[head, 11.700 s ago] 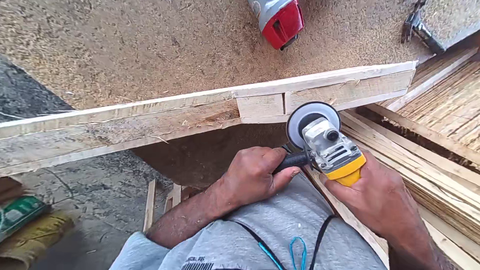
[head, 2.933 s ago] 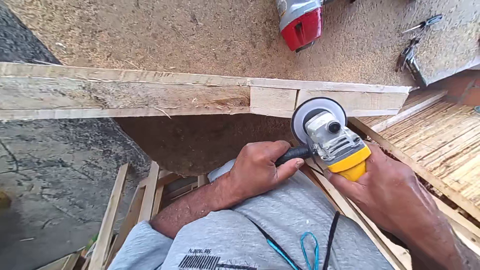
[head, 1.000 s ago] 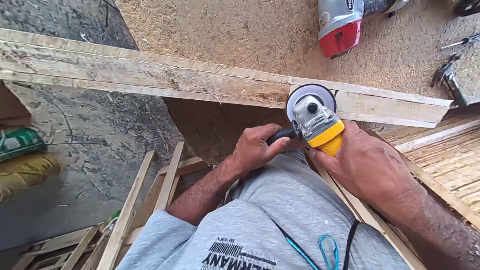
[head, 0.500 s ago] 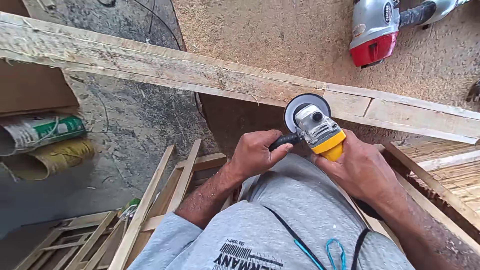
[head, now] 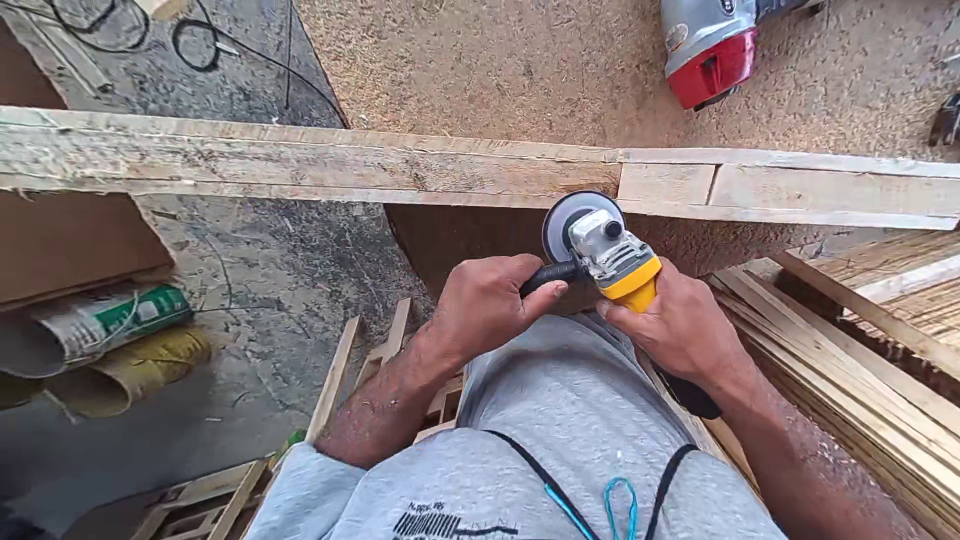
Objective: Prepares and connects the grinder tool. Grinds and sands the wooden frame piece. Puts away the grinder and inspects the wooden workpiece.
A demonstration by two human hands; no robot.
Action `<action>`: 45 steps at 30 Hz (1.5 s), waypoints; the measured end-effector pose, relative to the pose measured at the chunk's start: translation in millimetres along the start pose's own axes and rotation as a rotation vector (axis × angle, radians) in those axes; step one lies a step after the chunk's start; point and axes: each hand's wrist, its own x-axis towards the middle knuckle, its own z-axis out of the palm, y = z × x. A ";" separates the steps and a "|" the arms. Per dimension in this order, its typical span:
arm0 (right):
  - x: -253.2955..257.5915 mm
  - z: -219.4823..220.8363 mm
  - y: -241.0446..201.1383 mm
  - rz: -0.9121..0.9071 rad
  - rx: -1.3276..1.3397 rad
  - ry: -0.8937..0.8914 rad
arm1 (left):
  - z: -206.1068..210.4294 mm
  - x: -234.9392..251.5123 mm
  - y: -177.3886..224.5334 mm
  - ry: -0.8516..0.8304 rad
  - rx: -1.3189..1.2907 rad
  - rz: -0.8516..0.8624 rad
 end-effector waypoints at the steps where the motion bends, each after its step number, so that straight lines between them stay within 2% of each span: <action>1: 2.2 5.4 -4.8 -0.008 0.027 -0.005 | -8.1 -1.3 -3.7 -0.013 0.022 -0.006; 5: 10.4 23.3 -23.8 -0.070 0.069 -0.047 | -28.9 -15.9 -20.9 0.009 0.077 -0.019; 11: -2.7 -0.8 14.5 -0.071 -0.002 0.021 | 8.3 -3.6 9.0 0.012 -0.017 -0.010; 15: 27.3 -3.6 -7.0 -0.103 0.041 -0.004 | -22.0 13.4 1.1 0.053 0.080 -0.058; 19: 50.6 -17.2 -20.6 -0.073 0.015 0.012 | -34.8 42.8 -8.4 0.061 0.115 -0.017; 23: 21.5 -1.9 -15.9 -0.107 -0.029 -0.044 | -19.1 0.4 -10.9 0.026 -0.016 -0.038; 25: 22.9 3.0 -20.7 -0.110 -0.034 -0.029 | -19.2 -2.6 -15.3 0.056 -0.018 -0.049; 29: 50.3 -8.9 -51.6 -0.087 -0.027 -0.020 | -49.5 21.0 -26.5 0.071 0.051 -0.079; 32: 41.8 16.0 -81.8 -0.132 -0.056 -0.046 | -69.9 -13.2 -52.1 0.021 -0.001 -0.107; 34: 48.4 34.3 -113.5 -0.142 -0.045 -0.027 | -93.0 -23.9 -78.3 0.062 0.021 -0.090; 36: 60.0 46.3 -151.8 -0.109 -0.037 -0.016 | -121.1 -26.9 -103.9 0.096 0.074 -0.087; 39: 52.6 63.1 -197.5 -0.055 -0.050 -0.059 | -152.9 -46.3 -133.8 0.045 0.065 -0.083; 42: 34.3 87.9 -218.8 -0.017 -0.039 -0.052 | -162.6 -69.6 -156.1 0.001 -0.004 -0.065; 45: 33.8 82.4 -219.2 0.090 0.029 0.057 | -167.2 -36.8 -153.8 -0.036 0.021 0.014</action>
